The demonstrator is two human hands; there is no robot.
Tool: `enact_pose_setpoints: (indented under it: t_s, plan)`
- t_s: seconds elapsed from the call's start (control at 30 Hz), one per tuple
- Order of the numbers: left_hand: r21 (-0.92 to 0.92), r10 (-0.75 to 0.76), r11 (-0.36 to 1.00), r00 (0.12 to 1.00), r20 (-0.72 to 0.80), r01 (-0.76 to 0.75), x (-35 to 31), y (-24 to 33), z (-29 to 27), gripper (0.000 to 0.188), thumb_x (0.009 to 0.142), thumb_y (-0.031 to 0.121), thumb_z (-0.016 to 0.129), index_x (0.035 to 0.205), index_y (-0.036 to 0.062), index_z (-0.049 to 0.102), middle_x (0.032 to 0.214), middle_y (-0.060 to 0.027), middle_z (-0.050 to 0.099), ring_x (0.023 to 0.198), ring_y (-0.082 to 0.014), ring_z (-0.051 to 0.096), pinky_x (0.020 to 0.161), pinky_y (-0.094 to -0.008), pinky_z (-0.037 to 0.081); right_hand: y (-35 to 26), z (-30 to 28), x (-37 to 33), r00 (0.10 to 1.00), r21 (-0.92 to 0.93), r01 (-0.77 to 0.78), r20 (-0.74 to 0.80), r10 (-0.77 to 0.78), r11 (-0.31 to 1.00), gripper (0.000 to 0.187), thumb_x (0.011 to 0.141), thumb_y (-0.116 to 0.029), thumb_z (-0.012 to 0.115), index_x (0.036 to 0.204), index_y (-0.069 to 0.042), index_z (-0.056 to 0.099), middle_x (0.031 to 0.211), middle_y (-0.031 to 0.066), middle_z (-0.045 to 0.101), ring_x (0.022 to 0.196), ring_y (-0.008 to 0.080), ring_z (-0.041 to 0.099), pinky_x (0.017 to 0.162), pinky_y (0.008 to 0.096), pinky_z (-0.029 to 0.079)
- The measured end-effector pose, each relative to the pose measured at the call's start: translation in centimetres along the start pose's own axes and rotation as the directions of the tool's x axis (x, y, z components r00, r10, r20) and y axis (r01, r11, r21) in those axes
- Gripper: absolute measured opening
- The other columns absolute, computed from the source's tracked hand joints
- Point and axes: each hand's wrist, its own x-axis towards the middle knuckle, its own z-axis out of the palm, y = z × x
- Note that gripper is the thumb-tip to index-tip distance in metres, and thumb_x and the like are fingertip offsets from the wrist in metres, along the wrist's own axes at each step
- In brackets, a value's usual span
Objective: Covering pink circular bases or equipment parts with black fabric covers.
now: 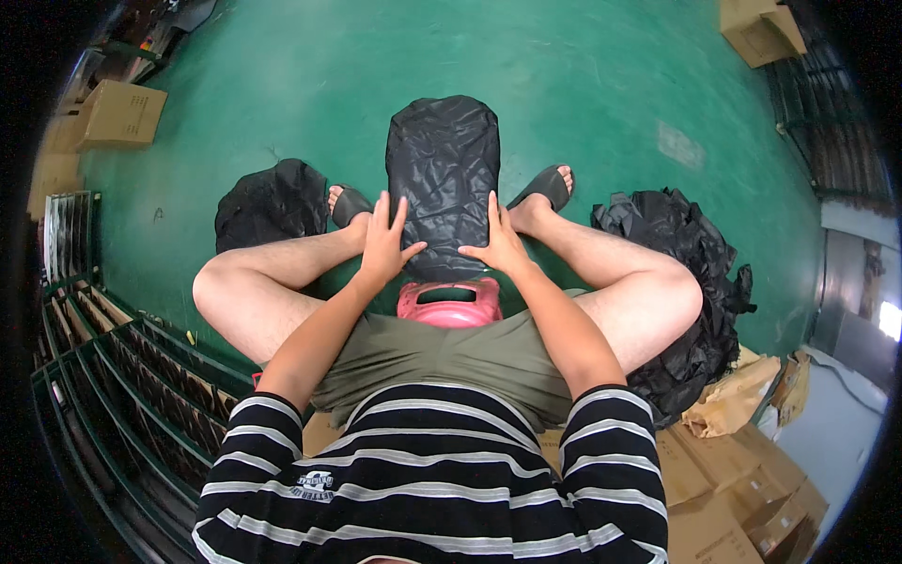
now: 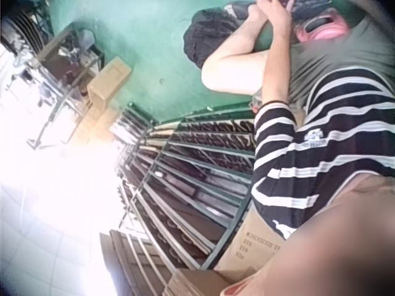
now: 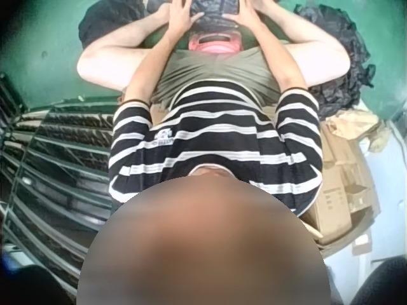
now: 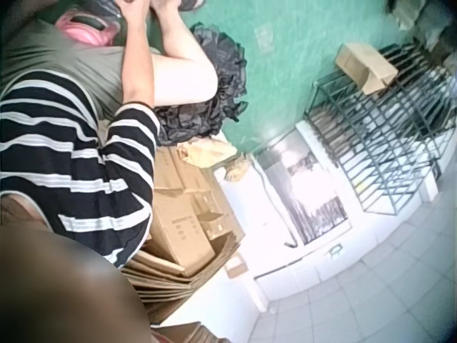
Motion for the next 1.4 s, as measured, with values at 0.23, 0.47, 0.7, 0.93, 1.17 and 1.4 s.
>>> enact_pose_setpoints:
  t_s: [0.23,0.47,0.7,0.93,1.17,1.4]
  plan:
    - [-0.206,-0.026,0.976,0.977,0.211,0.071,-1.4,0.1,-0.2,0.118,0.069,0.049,0.081,0.153,0.0035,0.012,0.152,-0.0358,0.006,0.135,-0.0506,0.030,0.110,-0.0457,0.035,-2.9,-0.8,-1.3,0.995,-0.437,0.090,-0.001,-0.100,0.895,0.132,0.058,-0.056,0.085,0.154,-0.009,0.009,0.157,0.0276,-0.001,0.145,0.0451,0.007,0.117,0.0544,0.017]
    - [-0.183,-0.107,0.968,0.945,0.308,0.169,-1.4,0.5,-0.6,0.147,0.048,0.060,0.087,0.153,0.0057,0.001,0.147,-0.0414,0.012,0.133,-0.0532,0.032,0.108,-0.0480,0.038,-2.8,-0.7,-1.3,0.991,-0.295,0.116,0.093,-0.092,0.948,0.142,0.051,-0.050,0.090,0.154,-0.007,0.003,0.156,0.0271,-0.013,0.146,0.0447,0.004,0.118,0.0481,0.022]
    - [-0.096,-0.079,0.990,0.964,0.255,0.106,-1.5,0.2,0.3,0.130,0.056,0.036,0.087,0.154,0.0084,0.005,0.141,-0.0373,0.026,0.122,-0.0519,0.044,0.100,-0.0487,0.044,-3.6,-0.9,-1.4,0.992,-0.315,0.060,0.122,-0.022,0.947,0.139,0.048,-0.033,0.089,0.154,-0.007,0.003,0.156,0.0281,-0.013,0.143,0.0463,0.018,0.108,0.0456,0.040]
    - [-0.044,-0.120,0.990,0.955,0.270,0.137,-1.8,0.8,0.3,0.130,0.055,0.025,0.086,0.154,0.0106,0.003,0.136,-0.0339,0.033,0.114,-0.0493,0.051,0.096,-0.0492,0.046,-3.8,-0.6,-2.0,0.993,-0.368,0.070,0.116,-0.029,0.927,0.139,0.049,-0.034,0.090,0.154,-0.007,0.002,0.155,0.0308,-0.012,0.139,0.0482,0.026,0.106,0.0446,0.042]
    - [-0.069,-0.023,0.997,0.948,0.318,0.047,-2.0,0.7,-0.8,0.128,0.062,0.013,0.084,0.153,0.0077,-0.006,0.130,-0.0332,0.046,0.118,-0.0495,0.049,0.095,-0.0489,0.047,-5.9,-14.1,-5.9,0.909,-0.038,0.399,0.150,-0.389,0.916,0.063,0.085,-0.029,0.075,0.136,-0.002,0.051,0.123,0.0168,0.063,0.113,0.0259,0.062,0.098,0.0372,0.047]
    - [0.168,-0.089,0.986,0.895,0.438,0.016,-2.3,0.4,-2.5,0.140,0.064,0.023,0.087,0.148,0.0083,-0.024,0.132,-0.0378,0.045,0.119,-0.0476,0.052,0.091,-0.0465,0.051,7.4,-30.1,-21.4,-0.006,0.319,0.291,-0.942,0.335,0.902,0.022,0.095,-0.013,0.062,0.111,0.002,0.064,0.092,0.0080,0.069,0.083,0.0146,0.066,0.077,0.0271,0.053]
